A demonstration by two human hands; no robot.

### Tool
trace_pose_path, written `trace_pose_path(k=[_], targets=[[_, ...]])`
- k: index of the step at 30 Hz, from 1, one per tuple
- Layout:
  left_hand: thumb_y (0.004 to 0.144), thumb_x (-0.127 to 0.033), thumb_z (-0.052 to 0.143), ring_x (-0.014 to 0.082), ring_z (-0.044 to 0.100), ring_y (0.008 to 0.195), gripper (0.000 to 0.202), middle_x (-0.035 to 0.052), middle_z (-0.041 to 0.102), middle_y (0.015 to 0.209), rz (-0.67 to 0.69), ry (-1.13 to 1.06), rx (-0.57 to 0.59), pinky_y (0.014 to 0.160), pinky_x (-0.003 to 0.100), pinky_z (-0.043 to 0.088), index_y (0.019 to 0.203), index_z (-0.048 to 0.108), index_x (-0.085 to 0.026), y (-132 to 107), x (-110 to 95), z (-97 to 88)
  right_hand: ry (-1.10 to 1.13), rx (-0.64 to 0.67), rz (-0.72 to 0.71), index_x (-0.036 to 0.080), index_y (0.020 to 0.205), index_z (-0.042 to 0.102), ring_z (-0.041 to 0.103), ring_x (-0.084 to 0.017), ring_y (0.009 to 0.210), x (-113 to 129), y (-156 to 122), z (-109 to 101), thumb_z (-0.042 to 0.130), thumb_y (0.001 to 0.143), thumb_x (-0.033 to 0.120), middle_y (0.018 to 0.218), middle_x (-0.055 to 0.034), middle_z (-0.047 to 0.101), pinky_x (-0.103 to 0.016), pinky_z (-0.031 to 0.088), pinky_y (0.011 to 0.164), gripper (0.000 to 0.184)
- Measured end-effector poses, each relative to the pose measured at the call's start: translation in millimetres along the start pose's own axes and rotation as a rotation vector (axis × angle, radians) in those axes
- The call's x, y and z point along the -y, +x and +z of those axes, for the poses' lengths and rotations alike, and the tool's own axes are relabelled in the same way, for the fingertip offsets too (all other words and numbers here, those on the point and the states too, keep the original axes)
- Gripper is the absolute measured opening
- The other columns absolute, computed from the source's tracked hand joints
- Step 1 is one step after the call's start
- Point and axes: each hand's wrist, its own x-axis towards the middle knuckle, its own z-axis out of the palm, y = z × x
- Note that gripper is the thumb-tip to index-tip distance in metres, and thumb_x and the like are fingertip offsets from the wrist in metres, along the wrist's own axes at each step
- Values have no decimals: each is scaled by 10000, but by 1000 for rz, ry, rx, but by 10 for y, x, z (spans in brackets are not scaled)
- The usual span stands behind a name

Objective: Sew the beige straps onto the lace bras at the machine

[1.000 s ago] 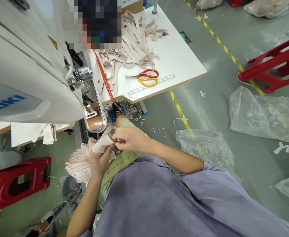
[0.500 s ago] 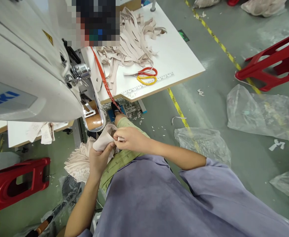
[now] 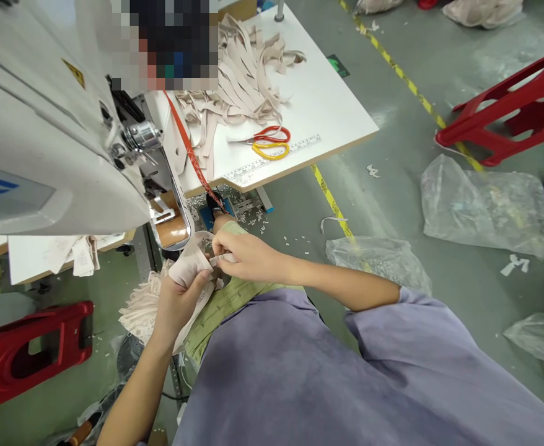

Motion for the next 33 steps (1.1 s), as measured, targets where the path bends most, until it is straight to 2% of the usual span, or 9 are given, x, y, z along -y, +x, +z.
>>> trace_pose_path(k=[5, 10, 15, 19, 24, 28, 30, 33], targets=[[922, -316, 618, 204, 653, 945, 242, 64, 734, 1025, -18, 34, -7, 858, 298, 488, 1067, 732, -160, 6, -99, 8, -107, 19, -65, 214, 905, 428, 359, -112, 580, 36, 18, -33, 506, 853, 150, 681, 61, 466, -254, 248, 599, 114], [913, -321, 629, 207, 661, 931, 272, 68, 748, 1037, -38, 33, -17, 826, 293, 493, 1095, 737, -149, 23, -132, 27, -165, 16, -128, 201, 897, 452, 383, -120, 603, 42, 22, -23, 486, 853, 137, 723, 31, 513, -254, 248, 594, 85], [871, -319, 679, 196, 672, 840, 211, 41, 761, 893, -51, 25, -47, 778, 281, 503, 968, 764, -152, 73, -152, 23, -72, 45, -26, 189, 1009, 575, 516, -127, 658, 4, 65, -78, 554, 857, 203, 818, 8, 652, -248, 314, 623, 154], [853, -349, 702, 210, 685, 886, 224, 50, 776, 924, -87, -38, -16, 817, 290, 509, 952, 778, -163, 118, -145, -15, 37, 122, -10, 192, 897, 710, 601, -159, 793, -110, 146, -137, 623, 852, 328, 875, -17, 700, -256, 363, 681, 167], [744, -395, 805, 199, 674, 736, 245, 47, 756, 775, -245, -169, -78, 676, 277, 511, 762, 766, -154, 167, -41, -18, 325, 171, 151, 174, 860, 738, 522, -123, 667, -201, 181, -79, 675, 805, 408, 729, 15, 626, -246, 345, 616, 249], [681, -365, 853, 169, 647, 668, 261, 35, 735, 720, -313, -385, -105, 631, 261, 500, 752, 745, -139, 202, 67, 16, 521, 137, 228, 171, 823, 733, 507, -114, 657, -196, 161, -10, 717, 758, 426, 724, 19, 619, -243, 349, 617, 264], [674, -345, 861, 153, 633, 651, 256, 25, 724, 699, -313, -444, -109, 631, 252, 493, 748, 735, -136, 215, 103, 38, 508, 119, 235, 164, 821, 734, 501, -114, 653, -179, 146, -5, 719, 757, 422, 715, 16, 615, -242, 342, 607, 266], [664, -319, 870, 139, 626, 653, 248, 9, 714, 686, -276, -491, -127, 657, 244, 497, 744, 721, -139, 225, 105, 81, 375, 91, 204, 162, 853, 738, 485, -114, 640, -145, 119, -11, 684, 799, 426, 699, 13, 607, -242, 319, 583, 275]])
